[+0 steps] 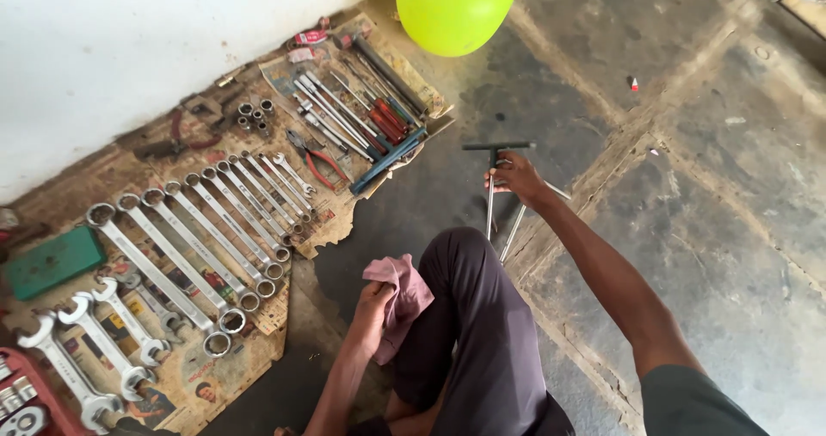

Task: Cleaning and inspecting various motorcycle repair tools such as pliers and T-handle wrenches.

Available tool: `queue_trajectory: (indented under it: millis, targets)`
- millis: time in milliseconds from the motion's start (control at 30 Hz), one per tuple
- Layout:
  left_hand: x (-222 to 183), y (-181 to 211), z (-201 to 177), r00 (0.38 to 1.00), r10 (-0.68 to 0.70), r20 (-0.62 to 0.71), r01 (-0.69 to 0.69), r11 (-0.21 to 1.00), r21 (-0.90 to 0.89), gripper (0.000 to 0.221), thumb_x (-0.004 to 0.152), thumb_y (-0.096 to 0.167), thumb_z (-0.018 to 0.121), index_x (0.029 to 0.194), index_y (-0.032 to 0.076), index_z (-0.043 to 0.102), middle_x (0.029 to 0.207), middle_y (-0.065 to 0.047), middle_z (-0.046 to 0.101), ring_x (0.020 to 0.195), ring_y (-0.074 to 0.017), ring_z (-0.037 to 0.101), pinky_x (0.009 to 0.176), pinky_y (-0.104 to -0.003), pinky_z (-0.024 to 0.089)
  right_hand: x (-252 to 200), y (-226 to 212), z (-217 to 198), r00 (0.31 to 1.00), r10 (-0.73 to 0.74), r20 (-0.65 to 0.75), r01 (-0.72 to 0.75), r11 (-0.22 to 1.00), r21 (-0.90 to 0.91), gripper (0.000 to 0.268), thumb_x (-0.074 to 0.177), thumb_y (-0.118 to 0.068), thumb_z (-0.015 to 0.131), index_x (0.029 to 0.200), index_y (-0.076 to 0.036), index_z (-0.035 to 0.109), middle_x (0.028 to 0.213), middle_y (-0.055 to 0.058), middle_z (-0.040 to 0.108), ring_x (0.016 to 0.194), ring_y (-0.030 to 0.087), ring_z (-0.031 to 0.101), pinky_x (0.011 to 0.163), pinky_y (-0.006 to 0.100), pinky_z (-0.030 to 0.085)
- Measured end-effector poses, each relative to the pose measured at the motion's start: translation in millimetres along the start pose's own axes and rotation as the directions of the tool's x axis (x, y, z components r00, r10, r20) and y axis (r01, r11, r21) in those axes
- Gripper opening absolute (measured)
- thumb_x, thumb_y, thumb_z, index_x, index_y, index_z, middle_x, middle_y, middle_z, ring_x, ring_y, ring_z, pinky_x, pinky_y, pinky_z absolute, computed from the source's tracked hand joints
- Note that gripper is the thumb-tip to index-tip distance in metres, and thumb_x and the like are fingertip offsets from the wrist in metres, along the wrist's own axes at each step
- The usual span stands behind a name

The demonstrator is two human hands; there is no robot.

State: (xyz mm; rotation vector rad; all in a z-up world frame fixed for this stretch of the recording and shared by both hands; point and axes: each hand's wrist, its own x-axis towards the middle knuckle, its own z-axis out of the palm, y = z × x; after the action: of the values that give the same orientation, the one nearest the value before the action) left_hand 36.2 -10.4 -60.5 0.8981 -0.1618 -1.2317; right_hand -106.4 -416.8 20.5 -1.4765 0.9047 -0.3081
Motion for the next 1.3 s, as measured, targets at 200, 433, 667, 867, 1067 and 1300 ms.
queue_trajectory:
  millis: [200,433,667,867,1067,1300]
  targets:
    - [-17,49,28,0.995,0.054,-0.088,-0.040,0.987,0.157,0.034,0.099,0.007,0.051,0.129,0.005,0.067,0.111,-0.001,0.065,0.093,-0.0090,0.057,0.085,-0.027,0.046,-44,-52,19,0.990,-0.091,0.111,0.091,0.996,0.000,0.040,0.099,-0.016,0.064,0.134,0.000,0.055,0.105,0.010,0.070,0.095,0.023,0.071,0.086,0.040,0.061]
    - [-43,97,36,0.972,0.233,-0.033,-0.234,0.942,-0.241,0.023,0.101,0.006,0.049,0.117,-0.001,0.064,0.103,-0.007,0.067,0.089,-0.0145,0.064,0.077,-0.030,0.053,-110,-130,51,0.870,-0.400,0.288,0.440,0.894,-0.087,0.039,0.103,-0.021,0.062,0.138,-0.004,0.060,0.101,0.008,0.069,0.093,0.017,0.066,0.087,0.038,0.056]
    - [-118,161,83,0.853,0.517,0.071,-0.473,0.824,-0.312,0.018,0.101,0.005,0.055,0.117,0.000,0.061,0.105,-0.004,0.067,0.095,-0.0147,0.068,0.083,-0.032,0.058,-174,-181,113,0.774,-0.510,0.374,0.616,0.742,-0.264,0.040,0.103,-0.019,0.060,0.139,-0.001,0.063,0.104,0.009,0.075,0.090,0.015,0.065,0.081,0.034,0.056]
    - [-123,150,62,0.652,0.671,0.353,-0.740,0.664,0.106,0.017,0.108,-0.004,0.055,0.118,0.003,0.067,0.095,0.000,0.063,0.080,-0.0086,0.060,0.068,-0.026,0.050,-227,-201,171,0.590,-0.586,0.556,0.799,0.525,-0.293,0.035,0.098,-0.014,0.066,0.129,0.001,0.068,0.099,0.010,0.079,0.087,0.019,0.075,0.076,0.034,0.060]
    - [-152,179,116,0.525,0.749,0.405,-0.798,0.267,0.541,0.017,0.086,-0.005,0.067,0.100,0.003,0.074,0.091,-0.003,0.068,0.068,-0.0102,0.064,0.059,-0.028,0.053,-246,-196,199,0.388,-0.625,0.677,0.921,0.283,-0.267,0.025,0.096,-0.008,0.068,0.119,0.003,0.070,0.095,0.012,0.078,0.079,0.021,0.078,0.066,0.033,0.064]
    - [-155,174,132,0.524,0.842,0.130,-0.613,0.266,0.744,0.018,0.084,0.000,0.080,0.096,0.001,0.066,0.075,-0.012,0.064,0.059,-0.0243,0.062,0.054,-0.039,0.046,-273,-190,215,0.368,-0.649,0.666,0.923,0.166,-0.348,0.028,0.089,0.004,0.067,0.116,0.007,0.067,0.097,0.017,0.075,0.081,0.030,0.075,0.065,0.039,0.060]
